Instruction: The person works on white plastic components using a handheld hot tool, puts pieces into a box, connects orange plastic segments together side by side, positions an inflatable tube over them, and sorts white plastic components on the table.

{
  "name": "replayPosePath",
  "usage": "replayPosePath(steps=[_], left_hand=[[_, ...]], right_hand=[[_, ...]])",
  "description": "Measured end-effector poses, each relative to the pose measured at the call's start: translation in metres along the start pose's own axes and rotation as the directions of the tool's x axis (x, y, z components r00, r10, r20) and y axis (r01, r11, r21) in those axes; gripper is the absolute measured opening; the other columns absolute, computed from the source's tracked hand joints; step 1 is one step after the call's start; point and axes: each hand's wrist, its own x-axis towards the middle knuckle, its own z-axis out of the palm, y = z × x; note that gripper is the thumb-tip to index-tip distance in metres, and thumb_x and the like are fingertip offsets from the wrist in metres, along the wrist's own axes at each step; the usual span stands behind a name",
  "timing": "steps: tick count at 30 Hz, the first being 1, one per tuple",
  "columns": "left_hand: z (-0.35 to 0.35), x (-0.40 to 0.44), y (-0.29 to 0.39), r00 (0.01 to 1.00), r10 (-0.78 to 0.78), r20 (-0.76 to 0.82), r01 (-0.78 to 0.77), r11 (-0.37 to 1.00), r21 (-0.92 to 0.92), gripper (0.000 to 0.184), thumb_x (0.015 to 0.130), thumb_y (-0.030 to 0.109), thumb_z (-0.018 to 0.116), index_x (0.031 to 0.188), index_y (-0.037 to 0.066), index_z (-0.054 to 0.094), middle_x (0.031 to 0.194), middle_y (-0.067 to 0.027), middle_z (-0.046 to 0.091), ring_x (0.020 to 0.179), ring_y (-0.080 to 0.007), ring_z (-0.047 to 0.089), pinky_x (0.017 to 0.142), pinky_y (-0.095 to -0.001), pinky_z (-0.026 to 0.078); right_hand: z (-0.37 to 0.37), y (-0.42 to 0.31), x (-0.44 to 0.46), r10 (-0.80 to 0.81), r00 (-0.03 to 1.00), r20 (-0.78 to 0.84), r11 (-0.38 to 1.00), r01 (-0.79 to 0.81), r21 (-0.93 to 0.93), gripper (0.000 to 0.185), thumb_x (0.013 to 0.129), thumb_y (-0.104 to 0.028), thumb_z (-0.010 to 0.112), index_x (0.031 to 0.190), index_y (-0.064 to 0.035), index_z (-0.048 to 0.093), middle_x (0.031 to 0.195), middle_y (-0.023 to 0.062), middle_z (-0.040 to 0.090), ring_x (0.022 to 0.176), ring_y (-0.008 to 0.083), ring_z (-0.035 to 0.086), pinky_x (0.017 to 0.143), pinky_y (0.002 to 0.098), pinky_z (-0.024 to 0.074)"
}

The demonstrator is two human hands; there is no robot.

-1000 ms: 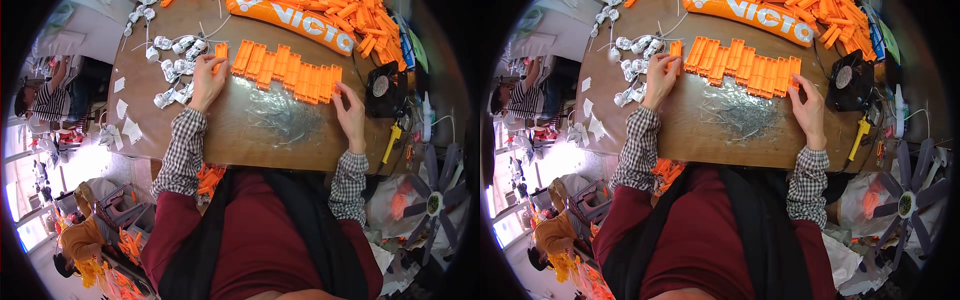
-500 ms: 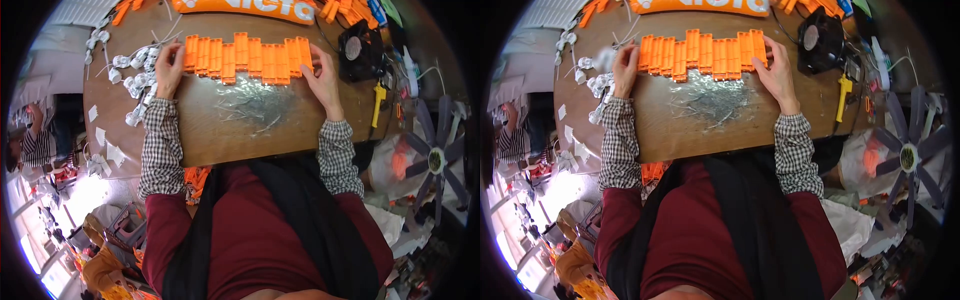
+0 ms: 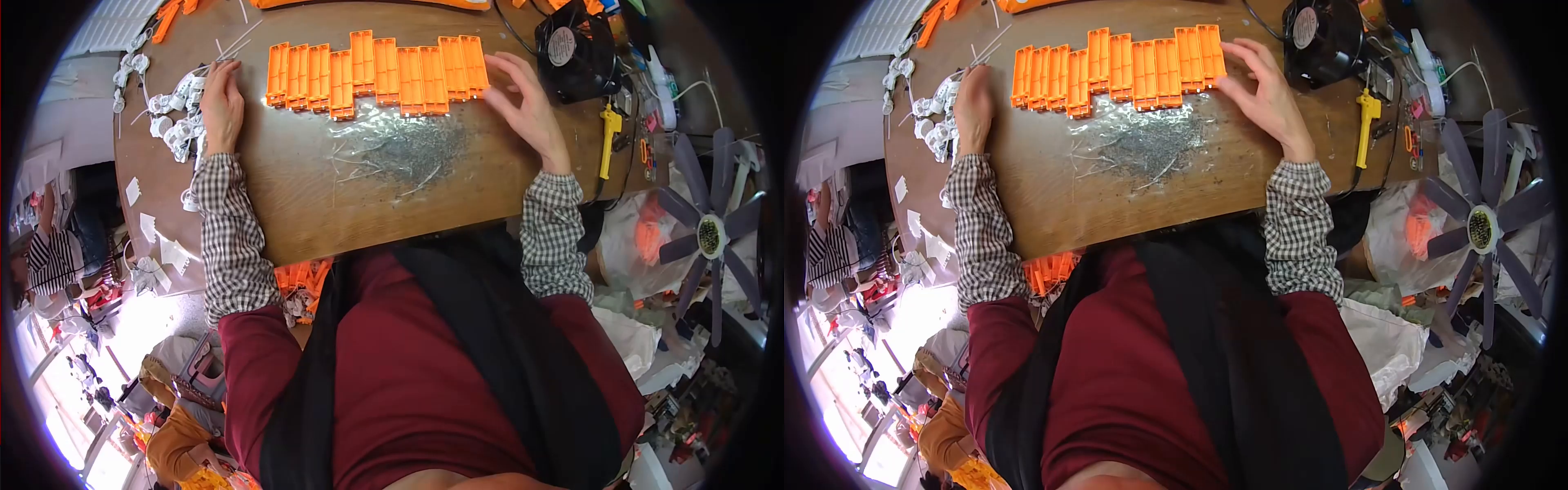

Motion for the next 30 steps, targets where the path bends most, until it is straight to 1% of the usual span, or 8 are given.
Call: replayPosePath(steps=[2, 6, 8, 11, 16, 23, 25, 30], left_hand=[[-0.009, -0.006, 0.025, 0.998, -0.024, -0.059, 0.019, 0.996, -0.082, 0.022, 0.095, 0.002, 0.060, 0.115, 0.005, 0.069, 0.121, -0.0132, 0.068, 0.125, -0.0313, 0.057, 0.109, -0.0377, 0.042], [-0.024, -0.017, 0.084, 0.995, -0.003, 0.104, 0.027, 0.974, -0.225, 0.039, 0.087, 0.017, 0.075, 0.124, 0.008, 0.065, 0.133, -0.0144, 0.060, 0.128, -0.0329, 0.052, 0.108, -0.0425, 0.042], [-0.024, -0.021, 0.096, 0.966, 0.156, 0.204, -0.112, 0.971, -0.211, 0.057, 0.080, 0.027, 0.083, 0.131, 0.012, 0.062, 0.140, -0.0135, 0.054, 0.132, -0.0336, 0.049, 0.109, -0.0440, 0.042], [-0.014, -0.029, 0.091, 0.954, 0.150, 0.258, -0.093, 0.971, -0.219, 0.065, 0.072, 0.032, 0.088, 0.130, 0.014, 0.064, 0.141, -0.0131, 0.054, 0.135, -0.0343, 0.047, 0.109, -0.0452, 0.044], [-0.005, -0.032, 0.083, 0.975, 0.123, 0.183, -0.083, 0.974, -0.210, 0.058, 0.070, 0.030, 0.089, 0.122, 0.013, 0.069, 0.139, -0.0134, 0.055, 0.129, -0.0345, 0.051, 0.104, -0.0435, 0.048], [-0.005, -0.027, 0.088, 0.986, 0.068, 0.151, -0.036, 0.978, -0.206, 0.058, 0.071, 0.034, 0.088, 0.123, 0.016, 0.069, 0.140, -0.0121, 0.054, 0.129, -0.0350, 0.051, 0.104, -0.0466, 0.046], [-0.005, -0.027, 0.095, 0.990, 0.116, 0.084, -0.116, 0.993, -0.007, 0.062, 0.070, 0.037, 0.088, 0.125, 0.018, 0.068, 0.143, -0.0112, 0.053, 0.135, -0.0377, 0.044, 0.109, -0.0514, 0.040], [-0.015, -0.021, 0.113, 0.968, 0.217, 0.124, -0.206, 0.974, -0.091, 0.068, 0.067, 0.040, 0.089, 0.128, 0.020, 0.067, 0.145, -0.0096, 0.051, 0.141, -0.0387, 0.037, 0.113, -0.0550, 0.033]], right_hand=[[0.001, -0.010, -0.005, -0.053, 0.996, 0.073, 0.994, 0.059, -0.087, 0.070, 0.080, -0.025, 0.081, 0.143, -0.0187, 0.052, 0.160, 0.0078, 0.031, 0.149, 0.0298, 0.028, 0.117, 0.0434, 0.0306], [0.025, -0.015, -0.001, -0.262, 0.957, 0.125, 0.902, 0.288, -0.322, 0.072, 0.073, -0.028, 0.086, 0.139, -0.0244, 0.057, 0.161, 0.0068, 0.031, 0.150, 0.0376, 0.022, 0.119, 0.0560, 0.0211], [0.034, -0.019, 0.005, -0.303, 0.943, 0.136, 0.874, 0.332, -0.354, 0.069, 0.072, -0.029, 0.086, 0.136, -0.0235, 0.060, 0.160, 0.0051, 0.034, 0.149, 0.0373, 0.023, 0.119, 0.0558, 0.0219], [0.050, -0.013, 0.016, -0.370, 0.922, 0.118, 0.850, 0.387, -0.357, 0.054, 0.074, -0.031, 0.085, 0.125, -0.0221, 0.069, 0.150, 0.0011, 0.050, 0.146, 0.0347, 0.032, 0.117, 0.0543, 0.0244], [0.063, -0.006, 0.019, -0.346, 0.935, 0.079, 0.867, 0.351, -0.354, 0.042, 0.079, -0.035, 0.081, 0.119, -0.0230, 0.073, 0.134, 0.0004, 0.064, 0.137, 0.0296, 0.044, 0.115, 0.0529, 0.0237], [0.071, -0.030, 0.018, -0.362, 0.932, 0.001, 0.830, 0.323, -0.455, 0.047, 0.075, -0.039, 0.083, 0.119, -0.0228, 0.073, 0.136, 0.0003, 0.062, 0.136, 0.0304, 0.044, 0.115, 0.0560, 0.0204], [0.073, -0.026, 0.016, -0.371, 0.926, 0.074, 0.793, 0.357, -0.494, 0.059, 0.072, -0.041, 0.085, 0.125, -0.0231, 0.069, 0.140, 0.0013, 0.058, 0.139, 0.0312, 0.041, 0.115, 0.0584, 0.0207], [0.051, -0.032, 0.011, -0.375, 0.927, 0.020, 0.847, 0.351, -0.399, 0.066, 0.073, -0.038, 0.085, 0.133, -0.0220, 0.062, 0.145, 0.0041, 0.052, 0.143, 0.0316, 0.037, 0.115, 0.0565, 0.0242]])
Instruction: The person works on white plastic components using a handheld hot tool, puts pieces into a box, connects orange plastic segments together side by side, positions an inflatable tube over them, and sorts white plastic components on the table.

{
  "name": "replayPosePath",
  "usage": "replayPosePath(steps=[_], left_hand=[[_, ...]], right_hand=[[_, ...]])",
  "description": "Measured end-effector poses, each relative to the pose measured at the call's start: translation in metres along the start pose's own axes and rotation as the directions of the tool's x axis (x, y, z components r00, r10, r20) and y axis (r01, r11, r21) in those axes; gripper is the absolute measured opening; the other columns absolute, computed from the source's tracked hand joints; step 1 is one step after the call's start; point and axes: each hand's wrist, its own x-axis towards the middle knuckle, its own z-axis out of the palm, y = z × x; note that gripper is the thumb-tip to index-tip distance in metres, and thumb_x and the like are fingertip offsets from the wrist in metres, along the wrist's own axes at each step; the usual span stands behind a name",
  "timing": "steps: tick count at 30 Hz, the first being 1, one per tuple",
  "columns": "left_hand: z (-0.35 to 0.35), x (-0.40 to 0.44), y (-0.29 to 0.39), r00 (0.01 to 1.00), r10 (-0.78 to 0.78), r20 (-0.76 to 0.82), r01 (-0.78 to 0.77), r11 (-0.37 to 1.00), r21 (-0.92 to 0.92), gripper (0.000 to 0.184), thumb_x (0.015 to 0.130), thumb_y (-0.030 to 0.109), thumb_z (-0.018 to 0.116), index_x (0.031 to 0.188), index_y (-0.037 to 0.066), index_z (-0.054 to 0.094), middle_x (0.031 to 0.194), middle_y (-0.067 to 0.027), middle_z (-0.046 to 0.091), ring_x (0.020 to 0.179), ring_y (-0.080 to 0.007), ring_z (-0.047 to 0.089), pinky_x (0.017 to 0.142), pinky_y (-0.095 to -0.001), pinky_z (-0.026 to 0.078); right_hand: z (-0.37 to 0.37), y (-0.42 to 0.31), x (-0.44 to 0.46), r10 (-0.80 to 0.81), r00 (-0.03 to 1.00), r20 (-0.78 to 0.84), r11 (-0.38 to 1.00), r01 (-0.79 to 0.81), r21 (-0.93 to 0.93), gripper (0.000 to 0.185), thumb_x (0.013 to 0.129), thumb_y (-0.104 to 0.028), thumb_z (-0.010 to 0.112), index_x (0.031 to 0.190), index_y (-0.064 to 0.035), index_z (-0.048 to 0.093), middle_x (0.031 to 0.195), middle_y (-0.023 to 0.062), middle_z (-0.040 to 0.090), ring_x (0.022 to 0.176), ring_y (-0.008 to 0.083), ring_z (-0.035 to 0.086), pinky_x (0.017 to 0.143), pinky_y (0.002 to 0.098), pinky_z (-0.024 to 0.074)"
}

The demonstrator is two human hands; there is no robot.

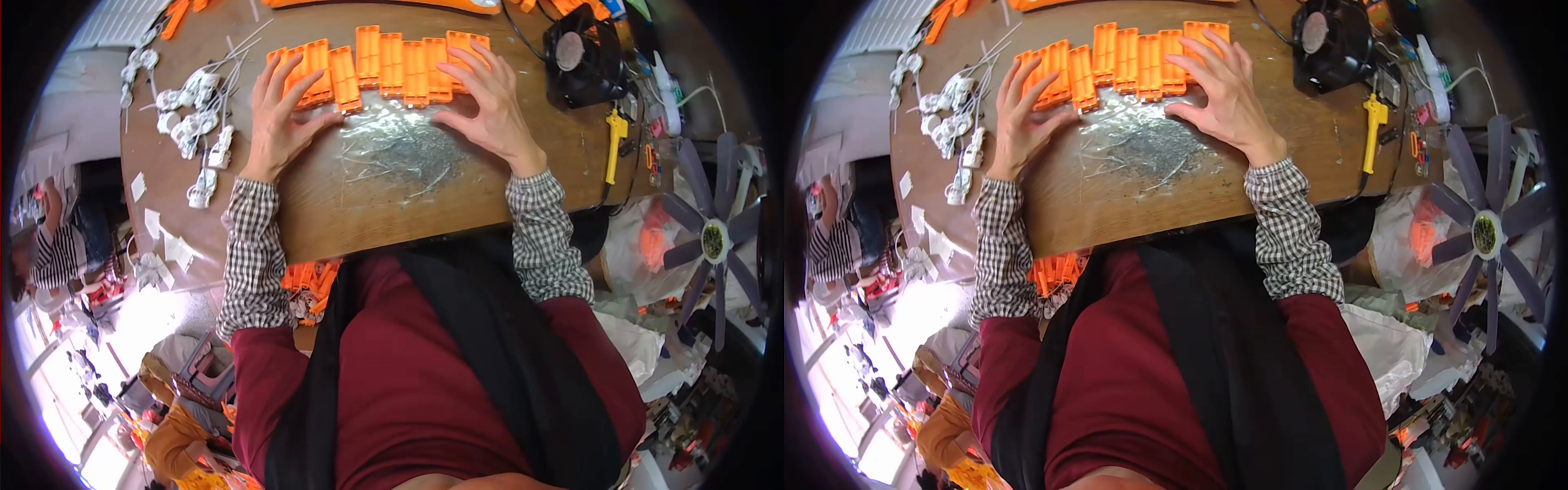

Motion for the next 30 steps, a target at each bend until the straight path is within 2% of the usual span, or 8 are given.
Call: replayPosePath(steps=[3, 6, 13, 19, 21, 25, 29, 30], left_hand=[[0.006, 0.010, 0.013, 0.998, 0.055, 0.041, -0.052, 0.996, -0.078, 0.073, 0.065, 0.044, 0.088, 0.131, 0.022, 0.065, 0.146, -0.0087, 0.050, 0.142, -0.0381, 0.036, 0.115, -0.0581, 0.028], [0.013, 0.021, 0.032, 0.992, -0.003, 0.125, -0.003, 0.999, 0.047, 0.082, 0.064, 0.056, 0.085, 0.133, 0.019, 0.062, 0.151, -0.0099, 0.044, 0.142, -0.0388, 0.035, 0.115, -0.0615, 0.025], [0.026, 0.020, -0.016, 0.981, 0.010, 0.193, -0.001, 0.999, -0.044, 0.068, 0.070, 0.042, 0.086, 0.130, 0.018, 0.066, 0.145, -0.0064, 0.054, 0.140, -0.0319, 0.043, 0.112, -0.0506, 0.037], [0.007, 0.019, -0.014, 0.985, -0.019, 0.171, -0.002, 0.992, 0.123, 0.089, 0.061, 0.053, 0.088, 0.139, 0.020, 0.058, 0.150, -0.0075, 0.048, 0.144, -0.0332, 0.036, 0.116, -0.0543, 0.030], [-0.006, 0.012, -0.033, 0.992, -0.044, 0.117, 0.053, 0.996, -0.074, 0.095, 0.060, 0.051, 0.090, 0.142, 0.019, 0.054, 0.154, -0.0097, 0.043, 0.144, -0.0351, 0.036, 0.117, -0.0547, 0.030], [-0.023, -0.010, -0.059, 0.967, -0.207, 0.149, 0.232, 0.956, -0.178, 0.101, 0.061, 0.043, 0.092, 0.147, 0.012, 0.047, 0.154, -0.0173, 0.040, 0.142, -0.0374, 0.037, 0.116, -0.0456, 0.036], [-0.019, -0.013, -0.051, 0.963, -0.229, 0.144, 0.247, 0.961, -0.126, 0.093, 0.066, 0.032, 0.092, 0.145, 0.008, 0.049, 0.141, -0.0161, 0.053, 0.130, -0.0315, 0.051, 0.111, -0.0394, 0.041], [-0.016, -0.013, -0.047, 0.976, -0.204, 0.071, 0.211, 0.971, -0.111, 0.083, 0.068, 0.028, 0.091, 0.139, 0.007, 0.054, 0.128, -0.0136, 0.061, 0.118, -0.0292, 0.057, 0.102, -0.0381, 0.047]], right_hand=[[-0.011, 0.006, -0.010, 0.044, 0.999, -0.007, 0.999, -0.044, 0.031, 0.065, 0.073, -0.035, 0.085, 0.132, -0.0210, 0.061, 0.146, 0.0054, 0.051, 0.144, 0.0317, 0.034, 0.116, 0.0535, 0.0259], [-0.006, 0.002, -0.006, 0.033, 0.999, -0.003, 0.999, -0.033, 0.024, 0.056, 0.074, -0.032, 0.085, 0.125, -0.0192, 0.065, 0.146, 0.0058, 0.051, 0.145, 0.0322, 0.033, 0.116, 0.0523, 0.0262], [0.009, 0.010, 0.004, -0.033, 0.999, -0.009, 0.999, 0.033, 0.025, 0.026, 0.076, -0.029, 0.083, 0.094, -0.0129, 0.073, 0.148, 0.0057, 0.050, 0.146, 0.0321, 0.032, 0.116, 0.0555, 0.0239], [0.009, 0.005, 0.004, -0.003, 1.000, -0.013, 1.000, 0.003, -0.015, 0.026, 0.077, -0.028, 0.082, 0.096, -0.0133, 0.072, 0.145, 0.0067, 0.053, 0.144, 0.0333, 0.034, 0.115, 0.0543, 0.0250], [0.011, 0.009, 0.004, -0.019, 0.999, -0.050, 0.999, 0.017, -0.029, 0.027, 0.078, -0.027, 0.082, 0.098, -0.0125, 0.071, 0.143, 0.0081, 0.054, 0.143, 0.0336, 0.037, 0.114, 0.0525, 0.0277], [0.011, 0.006, 0.006, -0.017, 0.999, -0.028, 1.000, 0.016, -0.023, 0.026, 0.078, -0.024, 0.082, 0.098, -0.0109, 0.071, 0.140, 0.0085, 0.056, 0.141, 0.0336, 0.040, 0.113, 0.0511, 0.0283], [0.013, 0.005, 0.005, 0.002, 1.000, -0.014, 0.999, -0.002, -0.032, 0.027, 0.078, -0.021, 0.082, 0.100, -0.0097, 0.071, 0.138, 0.0084, 0.058, 0.139, 0.0327, 0.042, 0.113, 0.0495, 0.0288], [0.013, 0.005, 0.005, 0.003, 1.000, -0.012, 0.999, -0.003, -0.034, 0.027, 0.078, -0.021, 0.082, 0.100, -0.0097, 0.071, 0.138, 0.0084, 0.058, 0.139, 0.0327, 0.042, 0.113, 0.0495, 0.0288]])
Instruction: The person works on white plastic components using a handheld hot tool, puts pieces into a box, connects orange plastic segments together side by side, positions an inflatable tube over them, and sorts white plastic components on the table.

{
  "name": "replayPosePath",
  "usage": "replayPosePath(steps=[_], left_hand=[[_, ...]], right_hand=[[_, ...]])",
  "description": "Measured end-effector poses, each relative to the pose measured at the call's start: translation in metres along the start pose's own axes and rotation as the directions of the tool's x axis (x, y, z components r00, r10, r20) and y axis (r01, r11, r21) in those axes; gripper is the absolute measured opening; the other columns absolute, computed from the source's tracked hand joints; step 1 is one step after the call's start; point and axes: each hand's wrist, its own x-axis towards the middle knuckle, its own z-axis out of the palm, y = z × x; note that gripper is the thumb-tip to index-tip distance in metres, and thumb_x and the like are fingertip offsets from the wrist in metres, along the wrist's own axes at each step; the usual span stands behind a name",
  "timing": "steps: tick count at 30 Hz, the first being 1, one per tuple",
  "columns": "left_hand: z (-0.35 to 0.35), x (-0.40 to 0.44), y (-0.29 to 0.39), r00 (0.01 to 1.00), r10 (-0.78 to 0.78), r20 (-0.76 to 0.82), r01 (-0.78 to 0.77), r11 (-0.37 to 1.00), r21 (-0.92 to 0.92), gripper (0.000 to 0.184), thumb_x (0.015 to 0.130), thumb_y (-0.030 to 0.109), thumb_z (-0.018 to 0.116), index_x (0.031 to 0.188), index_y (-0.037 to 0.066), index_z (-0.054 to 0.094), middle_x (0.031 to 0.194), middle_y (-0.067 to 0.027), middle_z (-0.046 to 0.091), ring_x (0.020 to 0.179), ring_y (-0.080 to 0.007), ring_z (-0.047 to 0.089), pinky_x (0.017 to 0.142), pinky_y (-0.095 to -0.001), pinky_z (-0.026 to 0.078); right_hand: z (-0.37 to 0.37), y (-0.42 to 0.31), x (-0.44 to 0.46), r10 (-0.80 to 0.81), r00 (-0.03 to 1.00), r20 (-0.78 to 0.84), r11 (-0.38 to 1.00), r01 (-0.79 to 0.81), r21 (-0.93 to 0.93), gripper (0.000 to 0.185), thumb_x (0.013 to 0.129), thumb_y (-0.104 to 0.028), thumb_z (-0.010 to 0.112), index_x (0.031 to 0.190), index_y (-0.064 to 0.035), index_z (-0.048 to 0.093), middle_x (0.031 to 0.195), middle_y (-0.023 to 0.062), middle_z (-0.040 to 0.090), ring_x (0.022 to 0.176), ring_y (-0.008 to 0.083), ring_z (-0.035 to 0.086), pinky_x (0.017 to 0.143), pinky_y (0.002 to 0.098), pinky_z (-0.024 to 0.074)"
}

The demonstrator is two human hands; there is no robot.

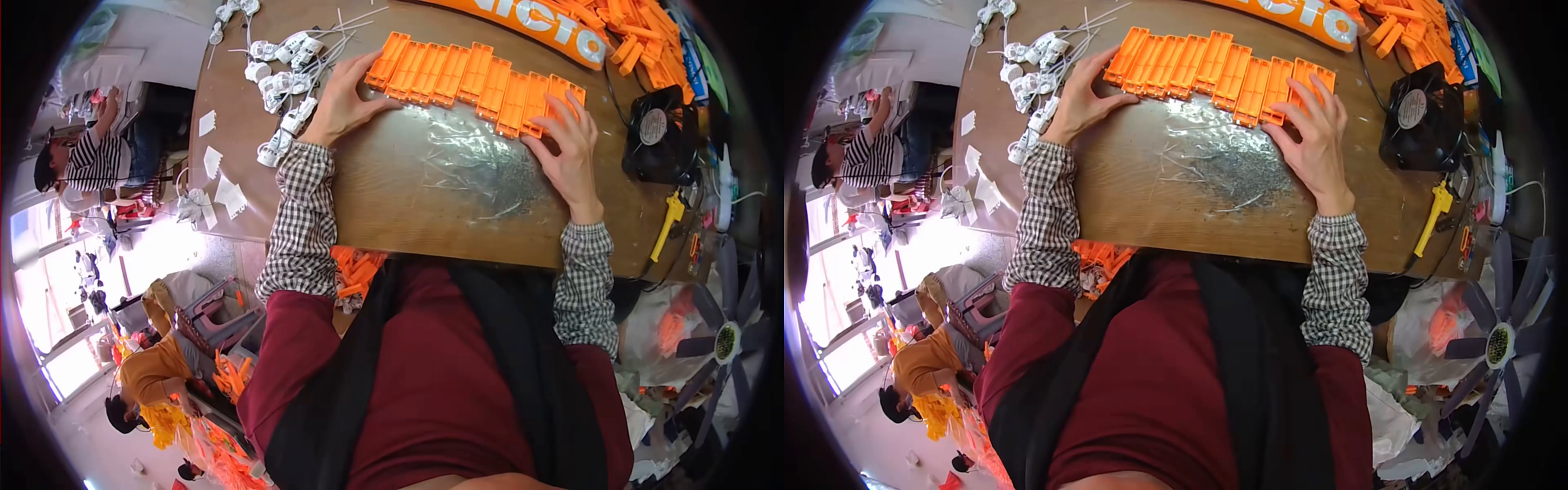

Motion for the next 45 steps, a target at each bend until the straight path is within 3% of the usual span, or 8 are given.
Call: replayPosePath(steps=[7, 23, 28, 30, 35, 40, 42, 45], left_hand=[[0.008, -0.006, 0.004, 0.998, -0.043, -0.048, 0.045, 0.999, 0.030, 0.057, 0.070, 0.026, 0.090, 0.120, 0.005, 0.070, 0.117, -0.0129, 0.062, 0.109, -0.0271, 0.060, 0.094, -0.0360, 0.050], [0.024, 0.004, 0.073, 0.965, 0.173, -0.195, -0.179, 0.984, -0.016, 0.067, 0.065, 0.027, 0.093, 0.125, 0.012, 0.067, 0.131, -0.0138, 0.056, 0.118, -0.0311, 0.055, 0.096, -0.0411, 0.048], [0.044, 0.013, 0.138, 0.944, 0.327, -0.047, -0.331, 0.931, -0.153, 0.060, 0.067, 0.020, 0.091, 0.121, 0.008, 0.068, 0.129, -0.0144, 0.059, 0.115, -0.0338, 0.057, 0.096, -0.0441, 0.047], [0.057, 0.011, 0.153, 0.910, 0.415, -0.015, -0.412, 0.896, -0.167, 0.059, 0.065, 0.023, 0.091, 0.118, 0.008, 0.069, 0.128, -0.0161, 0.059, 0.116, -0.0341, 0.057, 0.096, -0.0458, 0.046], [0.087, 0.003, 0.189, 0.853, 0.500, 0.148, -0.430, 0.836, -0.341, 0.061, 0.068, 0.029, 0.089, 0.121, 0.008, 0.068, 0.132, -0.0167, 0.056, 0.118, -0.0368, 0.055, 0.100, -0.0482, 0.044], [0.111, -0.002, 0.205, 0.799, 0.517, 0.307, -0.412, 0.842, -0.347, 0.074, 0.068, 0.039, 0.087, 0.131, 0.010, 0.062, 0.143, -0.0190, 0.047, 0.133, -0.0407, 0.044, 0.109, -0.0523, 0.036], [0.110, -0.004, 0.210, 0.780, 0.524, 0.343, -0.424, 0.845, -0.327, 0.073, 0.068, 0.040, 0.087, 0.130, 0.009, 0.063, 0.145, -0.0187, 0.047, 0.136, -0.0417, 0.042, 0.111, -0.0532, 0.035], [0.114, -0.008, 0.209, 0.775, 0.533, 0.340, -0.445, 0.842, -0.305, 0.072, 0.068, 0.039, 0.087, 0.129, 0.008, 0.063, 0.147, -0.0183, 0.047, 0.138, -0.0417, 0.040, 0.112, -0.0530, 0.035]], right_hand=[[0.000, 0.002, -0.001, -0.001, 1.000, -0.006, 1.000, 0.001, 0.011, 0.030, 0.076, -0.022, 0.083, 0.101, -0.0096, 0.071, 0.136, 0.0082, 0.059, 0.135, 0.0313, 0.046, 0.112, 0.0477, 0.0306], [-0.007, -0.003, -0.008, -0.056, 0.990, -0.126, 0.995, 0.067, 0.079, 0.024, 0.076, -0.022, 0.081, 0.099, -0.0177, 0.073, 0.137, 0.0030, 0.057, 0.135, 0.0292, 0.044, 0.110, 0.0472, 0.0314], [-0.030, -0.014, -0.030, -0.036, 0.977, -0.208, 0.984, 0.071, 0.161, 0.024, 0.072, -0.018, 0.083, 0.094, -0.0148, 0.072, 0.129, 0.0069, 0.060, 0.125, 0.0297, 0.053, 0.102, 0.0460, 0.0404], [-0.054, -0.018, -0.048, -0.010, 0.995, -0.099, 0.937, 0.044, 0.347, 0.022, 0.074, -0.018, 0.082, 0.094, -0.0133, 0.073, 0.130, 0.0083, 0.060, 0.127, 0.0312, 0.051, 0.104, 0.0476, 0.0383], [-0.076, -0.018, -0.102, 0.048, 0.991, 0.125, 0.920, -0.093, 0.380, 0.021, 0.078, -0.021, 0.079, 0.095, -0.0121, 0.074, 0.131, 0.0093, 0.060, 0.131, 0.0321, 0.046, 0.105, 0.0511, 0.0357], [-0.087, -0.024, -0.111, 0.070, 0.998, 0.009, 0.939, -0.069, 0.338, 0.022, 0.081, -0.026, 0.077, 0.098, -0.0128, 0.076, 0.124, 0.0085, 0.063, 0.120, 0.0268, 0.054, 0.095, 0.0440, 0.0437], [-0.108, -0.017, -0.120, 0.290, 0.954, -0.076, 0.730, -0.169, 0.662, 0.018, 0.085, -0.024, 0.076, 0.093, -0.0082, 0.076, 0.109, 0.0094, 0.068, 0.104, 0.0229, 0.064, 0.085, 0.0360, 0.0495], [-0.140, 0.022, -0.159, 0.418, 0.887, -0.198, 0.392, 0.020, 0.920, 0.022, 0.088, -0.020, 0.073, 0.076, -0.0011, 0.071, 0.085, 0.0166, 0.070, 0.074, 0.0228, 0.067, 0.067, 0.0324, 0.0524]])
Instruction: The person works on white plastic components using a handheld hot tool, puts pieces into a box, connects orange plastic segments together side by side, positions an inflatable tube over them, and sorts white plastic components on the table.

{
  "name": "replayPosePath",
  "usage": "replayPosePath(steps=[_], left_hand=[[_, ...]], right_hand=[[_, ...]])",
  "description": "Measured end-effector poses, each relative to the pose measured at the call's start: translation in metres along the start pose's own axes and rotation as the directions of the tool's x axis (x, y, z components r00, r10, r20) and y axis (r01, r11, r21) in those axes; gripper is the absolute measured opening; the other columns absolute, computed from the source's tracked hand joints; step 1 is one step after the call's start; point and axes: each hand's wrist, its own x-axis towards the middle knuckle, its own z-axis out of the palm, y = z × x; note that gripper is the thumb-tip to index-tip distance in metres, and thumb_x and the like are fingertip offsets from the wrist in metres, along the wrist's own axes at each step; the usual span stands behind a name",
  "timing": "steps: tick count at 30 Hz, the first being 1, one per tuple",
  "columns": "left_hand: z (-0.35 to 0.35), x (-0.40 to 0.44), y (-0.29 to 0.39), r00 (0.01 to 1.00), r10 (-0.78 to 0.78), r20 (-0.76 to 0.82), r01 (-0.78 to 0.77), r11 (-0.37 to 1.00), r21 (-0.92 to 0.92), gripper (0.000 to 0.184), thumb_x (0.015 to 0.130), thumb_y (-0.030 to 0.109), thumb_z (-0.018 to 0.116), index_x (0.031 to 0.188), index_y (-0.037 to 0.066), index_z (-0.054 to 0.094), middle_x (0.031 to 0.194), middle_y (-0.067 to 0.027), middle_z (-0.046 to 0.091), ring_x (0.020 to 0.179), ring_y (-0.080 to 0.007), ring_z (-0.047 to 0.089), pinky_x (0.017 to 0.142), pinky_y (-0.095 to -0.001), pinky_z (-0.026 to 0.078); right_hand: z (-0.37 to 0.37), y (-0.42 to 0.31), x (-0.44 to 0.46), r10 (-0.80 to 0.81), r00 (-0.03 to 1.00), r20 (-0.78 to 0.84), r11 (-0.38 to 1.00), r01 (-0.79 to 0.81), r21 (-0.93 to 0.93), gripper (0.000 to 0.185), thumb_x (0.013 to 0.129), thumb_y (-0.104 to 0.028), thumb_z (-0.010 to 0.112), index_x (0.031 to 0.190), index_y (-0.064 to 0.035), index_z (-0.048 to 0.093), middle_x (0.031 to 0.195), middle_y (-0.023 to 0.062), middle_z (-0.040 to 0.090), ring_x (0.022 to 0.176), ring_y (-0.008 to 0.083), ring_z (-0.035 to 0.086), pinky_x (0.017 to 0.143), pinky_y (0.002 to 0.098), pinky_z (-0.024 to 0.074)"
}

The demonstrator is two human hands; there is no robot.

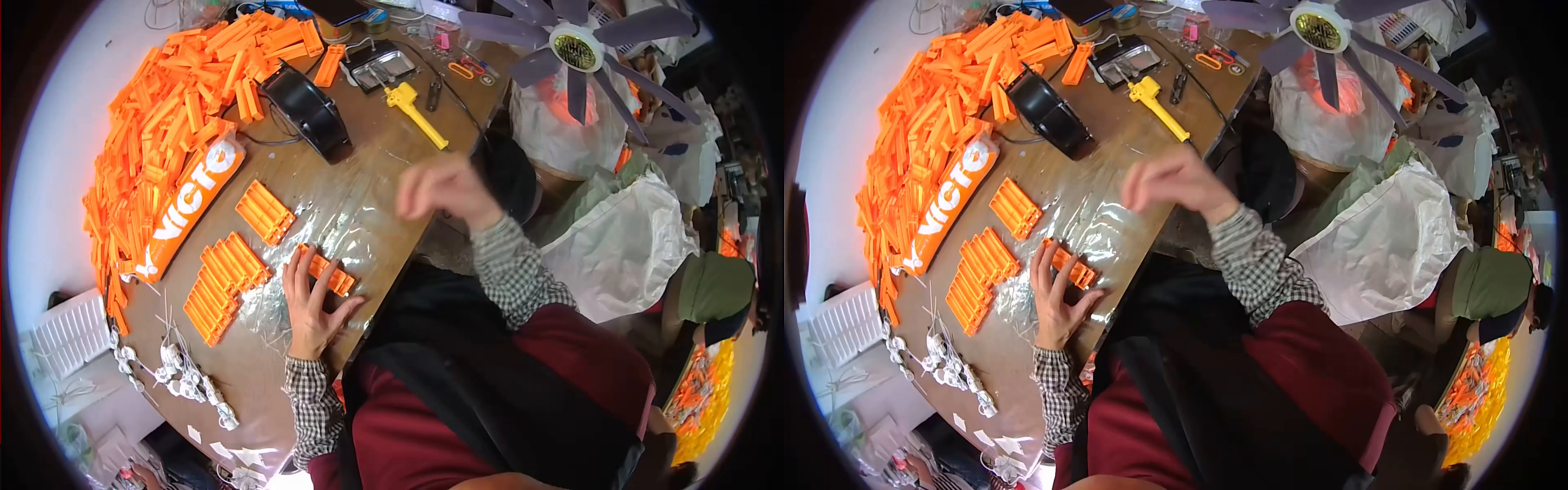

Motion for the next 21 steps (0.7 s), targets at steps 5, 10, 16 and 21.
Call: replayPosePath(steps=[5, 10, 16, 21], left_hand=[[0.006, 0.000, -0.004, 0.999, -0.039, -0.018, 0.038, 0.999, -0.020, 0.067, 0.070, 0.034, 0.087, 0.126, 0.008, 0.065, 0.146, -0.0193, 0.049, 0.139, -0.0425, 0.040, 0.112, -0.0534, 0.035], [0.007, -0.002, -0.004, 0.998, -0.057, 0.006, 0.057, 0.998, -0.012, 0.070, 0.071, 0.032, 0.087, 0.132, 0.008, 0.062, 0.153, -0.0191, 0.042, 0.144, -0.0418, 0.034, 0.116, -0.0519, 0.031], [0.000, 0.001, 0.002, 0.996, -0.089, 0.019, 0.090, 0.994, -0.055, 0.067, 0.073, 0.027, 0.085, 0.133, 0.009, 0.061, 0.155, -0.0213, 0.038, 0.146, -0.0443, 0.027, 0.117, -0.0562, 0.027], [-0.004, 0.002, 0.002, 0.995, -0.101, 0.020, 0.102, 0.990, -0.093, 0.063, 0.067, 0.017, 0.078, 0.127, 0.009, 0.065, 0.152, -0.0200, 0.042, 0.144, -0.0437, 0.031, 0.117, -0.0578, 0.025]], right_hand=[[-0.072, -0.022, -0.016, 0.031, 0.827, -0.562, 0.950, -0.199, -0.240, 0.024, 0.096, -0.018, 0.059, 0.086, 0.0013, 0.068, 0.085, 0.0118, 0.066, 0.072, 0.0196, 0.059, 0.064, 0.0285, 0.0451], [-0.143, 0.011, -0.003, -0.365, 0.749, -0.553, 0.397, -0.412, -0.820, 0.019, 0.095, -0.013, 0.060, 0.107, -0.0021, 0.071, 0.090, 0.0092, 0.067, 0.081, 0.0212, 0.063, 0.071, 0.0316, 0.0485], [-0.220, 0.032, 0.040, -0.495, 0.715, -0.494, 0.026, -0.556, -0.831, 0.017, 0.090, -0.010, 0.061, 0.101, -0.0059, 0.073, 0.095, 0.0176, 0.066, 0.091, 0.0372, 0.065, 0.081, 0.0448, 0.0509], [-0.244, 0.025, 0.068, -0.300, 0.800, -0.519, -0.181, -0.582, -0.792, 0.019, 0.085, -0.014, 0.065, 0.100, -0.0059, 0.073, 0.096, 0.0195, 0.070, 0.096, 0.0370, 0.066, 0.084, 0.0462, 0.0524]])
